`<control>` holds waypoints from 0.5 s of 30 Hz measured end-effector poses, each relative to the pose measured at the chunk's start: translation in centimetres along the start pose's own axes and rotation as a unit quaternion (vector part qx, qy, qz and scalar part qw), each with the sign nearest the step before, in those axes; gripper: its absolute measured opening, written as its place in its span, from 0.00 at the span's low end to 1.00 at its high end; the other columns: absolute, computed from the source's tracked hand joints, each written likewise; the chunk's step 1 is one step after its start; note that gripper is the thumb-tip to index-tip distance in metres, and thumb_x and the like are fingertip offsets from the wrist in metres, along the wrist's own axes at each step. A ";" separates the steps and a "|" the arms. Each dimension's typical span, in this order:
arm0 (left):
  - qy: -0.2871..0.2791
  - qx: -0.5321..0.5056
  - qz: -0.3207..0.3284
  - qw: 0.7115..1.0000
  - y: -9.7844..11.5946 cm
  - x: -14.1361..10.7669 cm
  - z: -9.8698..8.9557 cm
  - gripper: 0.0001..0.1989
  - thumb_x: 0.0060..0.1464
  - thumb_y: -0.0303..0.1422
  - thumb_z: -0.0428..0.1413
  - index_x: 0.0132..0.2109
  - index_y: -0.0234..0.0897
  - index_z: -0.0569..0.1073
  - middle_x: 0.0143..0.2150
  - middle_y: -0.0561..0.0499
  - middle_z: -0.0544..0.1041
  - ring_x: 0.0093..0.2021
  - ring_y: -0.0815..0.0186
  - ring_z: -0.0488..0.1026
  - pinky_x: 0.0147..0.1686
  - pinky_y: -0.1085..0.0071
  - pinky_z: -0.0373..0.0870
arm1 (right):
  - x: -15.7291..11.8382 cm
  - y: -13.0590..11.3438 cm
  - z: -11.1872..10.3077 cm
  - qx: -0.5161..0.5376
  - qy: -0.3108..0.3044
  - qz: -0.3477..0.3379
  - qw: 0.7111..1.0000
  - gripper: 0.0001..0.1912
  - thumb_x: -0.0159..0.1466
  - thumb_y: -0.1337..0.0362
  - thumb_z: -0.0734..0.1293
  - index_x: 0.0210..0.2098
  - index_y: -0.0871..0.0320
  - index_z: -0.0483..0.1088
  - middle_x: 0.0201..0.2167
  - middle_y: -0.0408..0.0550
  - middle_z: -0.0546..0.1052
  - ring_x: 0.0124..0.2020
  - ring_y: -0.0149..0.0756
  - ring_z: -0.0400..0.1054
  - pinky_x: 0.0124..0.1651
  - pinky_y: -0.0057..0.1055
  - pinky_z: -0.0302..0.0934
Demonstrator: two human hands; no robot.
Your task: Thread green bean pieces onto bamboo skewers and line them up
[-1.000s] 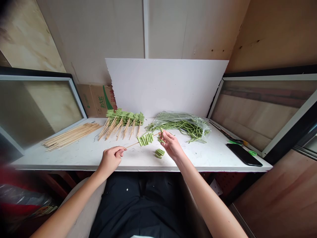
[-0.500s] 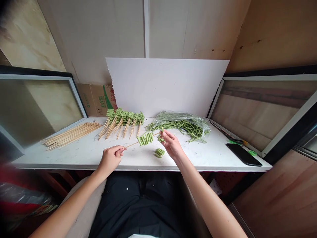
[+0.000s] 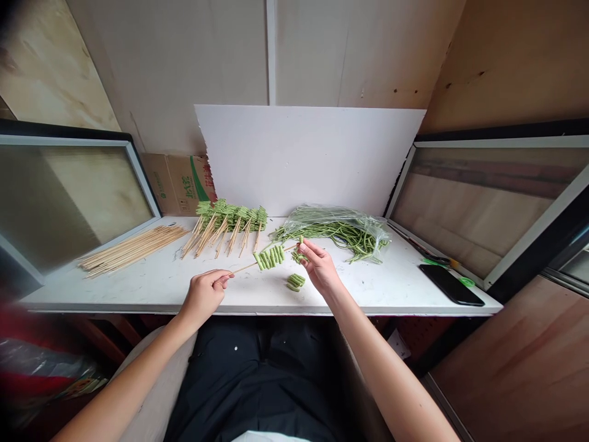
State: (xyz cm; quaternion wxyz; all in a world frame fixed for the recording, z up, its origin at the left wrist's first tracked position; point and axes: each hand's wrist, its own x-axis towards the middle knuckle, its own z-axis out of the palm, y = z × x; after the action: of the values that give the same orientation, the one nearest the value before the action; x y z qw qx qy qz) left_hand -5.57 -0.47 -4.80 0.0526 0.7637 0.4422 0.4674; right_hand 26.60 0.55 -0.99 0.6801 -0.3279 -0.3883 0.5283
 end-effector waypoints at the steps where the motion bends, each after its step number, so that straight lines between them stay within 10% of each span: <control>1: 0.000 0.001 0.001 1.000 -0.1 0.0 0.0 0.18 0.57 0.21 0.49 0.37 0.38 0.83 0.34 0.48 0.85 0.31 0.63 0.79 0.36 0.70 0.74 | 0.0 0.0 0.0 0.000 0.000 0.002 1.000 0.20 0.51 0.58 0.85 0.41 0.51 0.83 0.40 0.45 0.82 0.41 0.37 0.73 0.38 0.33 0.65; 15: 0.017 -0.002 -0.003 1.000 0.1 0.2 -0.2 0.18 0.59 0.22 0.48 0.37 0.36 0.84 0.29 0.50 0.82 0.29 0.65 0.78 0.34 0.73 0.73 | -0.7 -0.3 0.6 -0.021 -0.040 0.008 0.999 0.20 0.56 0.51 0.82 0.45 0.50 0.84 0.44 0.47 0.80 0.44 0.36 0.70 0.39 0.29 0.64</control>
State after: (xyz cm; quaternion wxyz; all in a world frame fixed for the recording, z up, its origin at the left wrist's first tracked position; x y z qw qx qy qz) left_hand -5.66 -0.48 -4.48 0.0481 0.7544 0.4441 0.4809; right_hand 26.14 -0.19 -0.55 0.6531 -0.3240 -0.4237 0.5376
